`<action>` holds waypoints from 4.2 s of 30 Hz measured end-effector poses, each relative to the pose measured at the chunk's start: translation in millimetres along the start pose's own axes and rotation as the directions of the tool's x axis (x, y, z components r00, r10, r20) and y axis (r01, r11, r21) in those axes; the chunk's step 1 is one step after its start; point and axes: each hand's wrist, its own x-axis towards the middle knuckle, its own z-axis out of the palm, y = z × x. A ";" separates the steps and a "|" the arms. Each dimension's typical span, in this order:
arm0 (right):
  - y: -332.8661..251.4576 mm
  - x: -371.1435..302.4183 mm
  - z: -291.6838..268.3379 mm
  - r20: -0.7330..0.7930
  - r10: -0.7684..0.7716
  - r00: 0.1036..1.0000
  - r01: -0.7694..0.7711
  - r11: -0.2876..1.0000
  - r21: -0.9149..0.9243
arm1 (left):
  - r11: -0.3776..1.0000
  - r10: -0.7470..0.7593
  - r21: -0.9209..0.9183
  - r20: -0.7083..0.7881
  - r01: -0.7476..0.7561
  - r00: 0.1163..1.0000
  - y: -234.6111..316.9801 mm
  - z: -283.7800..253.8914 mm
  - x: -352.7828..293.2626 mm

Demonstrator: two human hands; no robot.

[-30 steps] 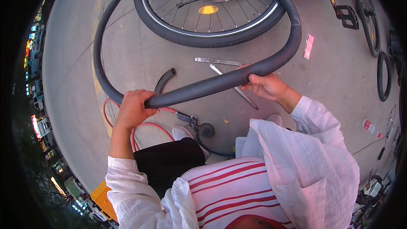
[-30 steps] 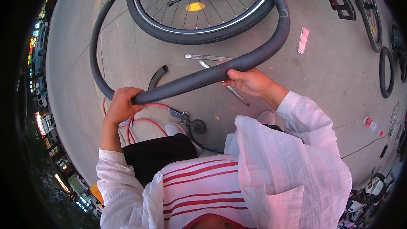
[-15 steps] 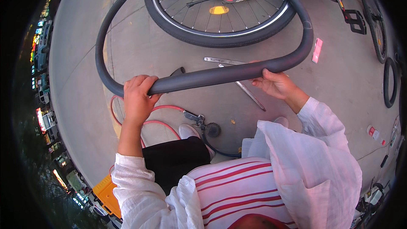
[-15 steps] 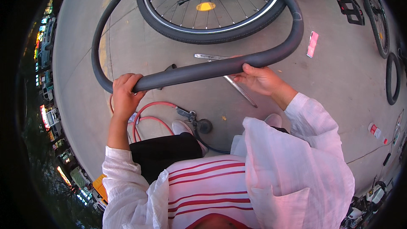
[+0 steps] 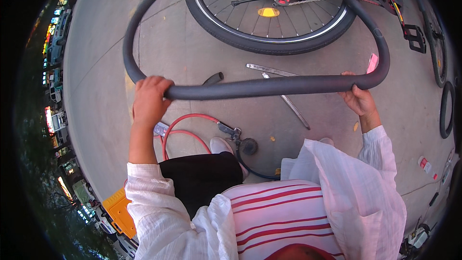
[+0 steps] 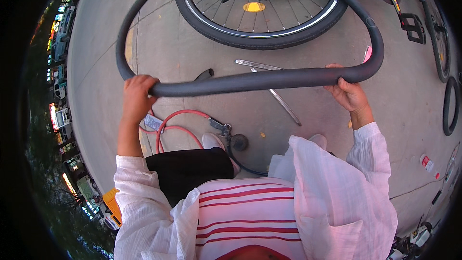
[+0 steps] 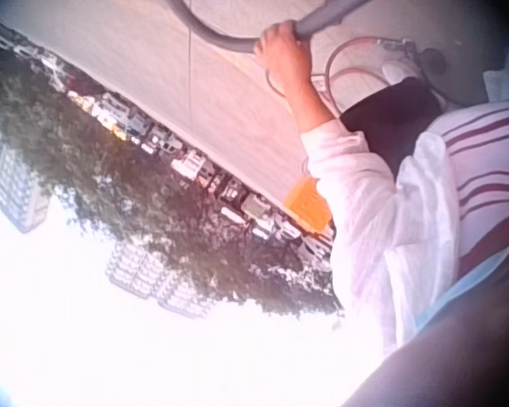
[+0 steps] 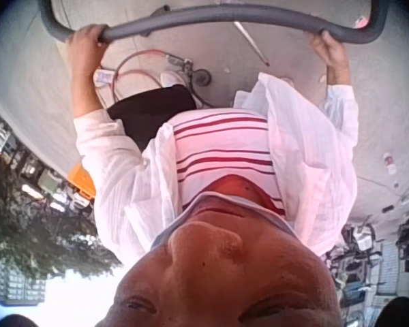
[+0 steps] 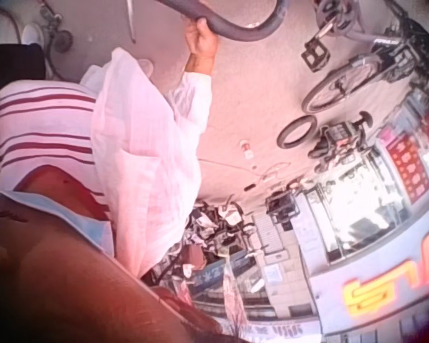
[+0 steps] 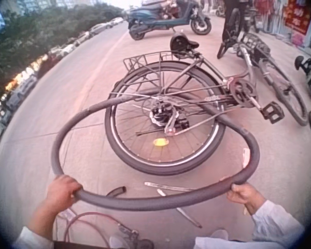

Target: The person removes a bicycle tire from the rim, inspects the inner tube, and uses a hand pump to inflate it. The person then reinserts the inner tube into the tire and mounts the tire back onto the rim.

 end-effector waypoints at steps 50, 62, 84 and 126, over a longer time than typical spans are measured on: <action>5.2 35.2 25.7 0.079 -0.051 0.996 0.039 0.989 0.141 | 0.838 -0.344 0.154 -0.596 0.524 0.726 -72.7 28.6 -20.7; 4.7 35.4 23.7 0.037 -0.030 0.999 0.026 0.995 0.093 | 0.828 -0.374 0.128 -0.599 0.546 0.708 -62.4 23.6 -15.0; -1.3 37.8 40.6 -0.274 0.026 0.961 0.005 0.994 0.112 | 0.912 -0.277 0.141 -0.481 0.385 0.832 -56.7 17.6 -16.7; 33.0 11.8 21.2 -0.668 0.332 0.666 -0.543 0.830 -0.129 | -0.540 -0.685 -0.796 0.604 0.273 0.407 -59.0 91.4 9.1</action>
